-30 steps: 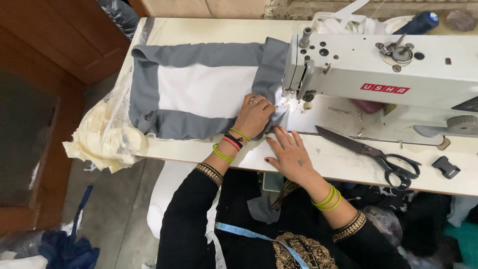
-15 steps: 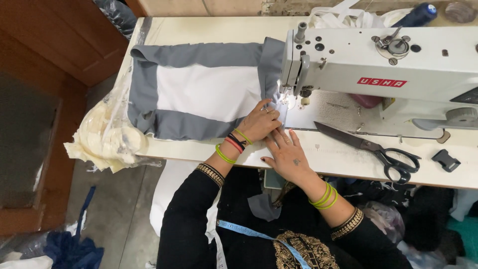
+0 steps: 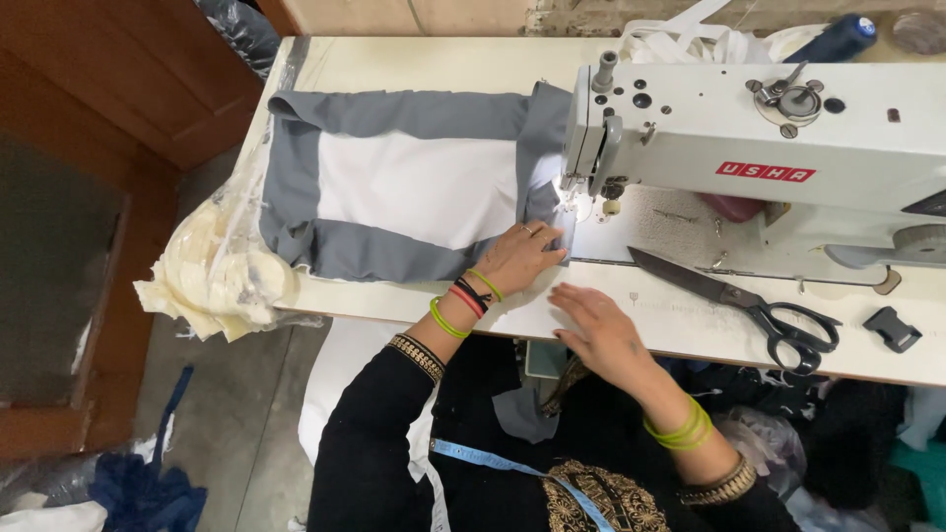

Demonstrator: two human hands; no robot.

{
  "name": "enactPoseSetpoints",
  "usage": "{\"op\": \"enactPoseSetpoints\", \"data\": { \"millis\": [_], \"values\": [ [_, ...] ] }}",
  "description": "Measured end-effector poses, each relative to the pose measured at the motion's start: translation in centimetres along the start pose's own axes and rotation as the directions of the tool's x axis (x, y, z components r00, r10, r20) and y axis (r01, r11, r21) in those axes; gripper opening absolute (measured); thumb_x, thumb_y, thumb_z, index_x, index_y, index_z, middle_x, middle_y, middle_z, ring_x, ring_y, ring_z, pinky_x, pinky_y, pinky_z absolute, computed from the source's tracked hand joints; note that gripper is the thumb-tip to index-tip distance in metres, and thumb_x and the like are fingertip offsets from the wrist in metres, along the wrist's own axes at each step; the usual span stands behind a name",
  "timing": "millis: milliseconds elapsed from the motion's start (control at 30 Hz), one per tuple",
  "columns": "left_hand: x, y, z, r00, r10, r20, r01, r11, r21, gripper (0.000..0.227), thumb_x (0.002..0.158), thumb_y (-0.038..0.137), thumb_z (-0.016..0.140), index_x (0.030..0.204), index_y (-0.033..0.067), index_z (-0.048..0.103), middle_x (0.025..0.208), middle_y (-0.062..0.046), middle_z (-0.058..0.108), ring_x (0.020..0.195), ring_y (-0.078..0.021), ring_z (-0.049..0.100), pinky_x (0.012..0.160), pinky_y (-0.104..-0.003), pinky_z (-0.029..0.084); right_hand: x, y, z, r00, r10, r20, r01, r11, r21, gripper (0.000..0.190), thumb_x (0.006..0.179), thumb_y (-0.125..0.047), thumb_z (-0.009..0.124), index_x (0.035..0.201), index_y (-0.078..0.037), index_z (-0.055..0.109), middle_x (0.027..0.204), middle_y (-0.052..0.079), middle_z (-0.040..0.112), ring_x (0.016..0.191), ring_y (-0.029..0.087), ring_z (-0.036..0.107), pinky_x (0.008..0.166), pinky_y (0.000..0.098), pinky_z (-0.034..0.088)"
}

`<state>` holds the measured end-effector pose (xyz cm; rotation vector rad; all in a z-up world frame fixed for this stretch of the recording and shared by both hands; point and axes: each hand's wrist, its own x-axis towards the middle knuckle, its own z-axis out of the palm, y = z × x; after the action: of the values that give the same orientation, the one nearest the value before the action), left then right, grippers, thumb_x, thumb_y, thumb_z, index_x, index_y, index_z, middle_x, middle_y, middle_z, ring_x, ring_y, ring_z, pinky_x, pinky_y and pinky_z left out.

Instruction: Sew a grey fabric border onto a white fabric piece using an industrial sewing machine.

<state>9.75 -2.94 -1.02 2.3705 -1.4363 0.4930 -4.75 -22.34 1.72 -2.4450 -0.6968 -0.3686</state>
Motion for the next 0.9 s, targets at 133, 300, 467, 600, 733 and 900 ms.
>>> {"op": "enactPoseSetpoints", "data": {
  "millis": [133, 300, 467, 600, 733, 900],
  "values": [
    [-0.3, 0.0, 0.2, 1.000, 0.000, 0.025, -0.001, 0.999, 0.053, 0.032, 0.087, 0.013, 0.062, 0.117, 0.0147, 0.073, 0.129, -0.003, 0.065, 0.118, -0.0236, 0.059, 0.096, -0.039, 0.051, -5.3, 5.0, -6.0, 0.965, 0.099, -0.244, -0.101, 0.995, 0.005, 0.046, 0.082, -0.011, 0.077, 0.126, -0.007, 0.066, 0.135, 0.012, 0.066, 0.124, 0.031, 0.063, 0.105, 0.0414, 0.052],
    [-0.2, 0.4, -0.2, 0.998, -0.001, 0.069, -0.006, 0.996, 0.093, 0.032, 0.087, 0.013, 0.062, 0.118, 0.0131, 0.071, 0.131, -0.004, 0.064, 0.120, -0.0235, 0.057, 0.097, -0.040, 0.051, -14.9, 16.5, -14.5, 0.715, 0.146, -0.684, -0.399, 0.888, -0.227, 0.029, 0.103, 0.014, 0.053, 0.130, 0.005, 0.059, 0.134, 0.021, 0.062, 0.121, 0.038, 0.062, 0.107, 0.0402, 0.049],
    [-0.3, 0.4, 0.1, 0.997, -0.012, 0.075, 0.004, 0.995, 0.099, 0.034, 0.087, 0.013, 0.062, 0.119, 0.0125, 0.071, 0.130, -0.004, 0.064, 0.119, -0.0244, 0.057, 0.097, -0.040, 0.051, -16.2, 19.3, -15.9, 0.771, 0.140, -0.621, -0.433, 0.830, -0.350, 0.034, 0.103, 0.012, 0.057, 0.137, 0.008, 0.059, 0.141, 0.027, 0.058, 0.126, 0.044, 0.060, 0.108, 0.0475, 0.049],
    [-0.2, 0.6, -0.3, 0.997, -0.025, 0.074, 0.018, 0.995, 0.100, 0.033, 0.087, 0.013, 0.062, 0.119, 0.0128, 0.071, 0.131, -0.005, 0.064, 0.121, -0.0247, 0.057, 0.097, -0.041, 0.051, -13.7, 16.4, -16.4, 0.820, 0.079, -0.567, -0.406, 0.778, -0.479, 0.040, 0.095, 0.011, 0.061, 0.135, 0.006, 0.061, 0.145, 0.030, 0.054, 0.129, 0.048, 0.057, 0.107, 0.0531, 0.050],
    [-0.2, 0.6, -0.1, 0.996, -0.027, 0.083, 0.019, 0.995, 0.097, 0.035, 0.086, 0.014, 0.062, 0.120, 0.0122, 0.070, 0.130, -0.004, 0.065, 0.120, -0.0251, 0.057, 0.096, -0.041, 0.051, -13.9, 17.2, -16.2, 0.838, 0.046, -0.544, -0.391, 0.746, -0.539, 0.041, 0.094, 0.010, 0.063, 0.134, 0.004, 0.061, 0.147, 0.029, 0.052, 0.129, 0.047, 0.056, 0.109, 0.0530, 0.051],
    [-0.4, 0.5, 0.6, 0.996, -0.043, 0.074, 0.035, 0.994, 0.101, 0.035, 0.086, 0.012, 0.061, 0.120, 0.0140, 0.070, 0.133, -0.003, 0.063, 0.123, -0.0240, 0.055, 0.098, -0.040, 0.050, -13.8, 17.2, -16.3, 0.855, 0.018, -0.518, -0.381, 0.699, -0.606, 0.042, 0.093, 0.009, 0.067, 0.135, 0.003, 0.061, 0.145, 0.026, 0.052, 0.131, 0.046, 0.056, 0.102, 0.0509, 0.050]
  ]
}}
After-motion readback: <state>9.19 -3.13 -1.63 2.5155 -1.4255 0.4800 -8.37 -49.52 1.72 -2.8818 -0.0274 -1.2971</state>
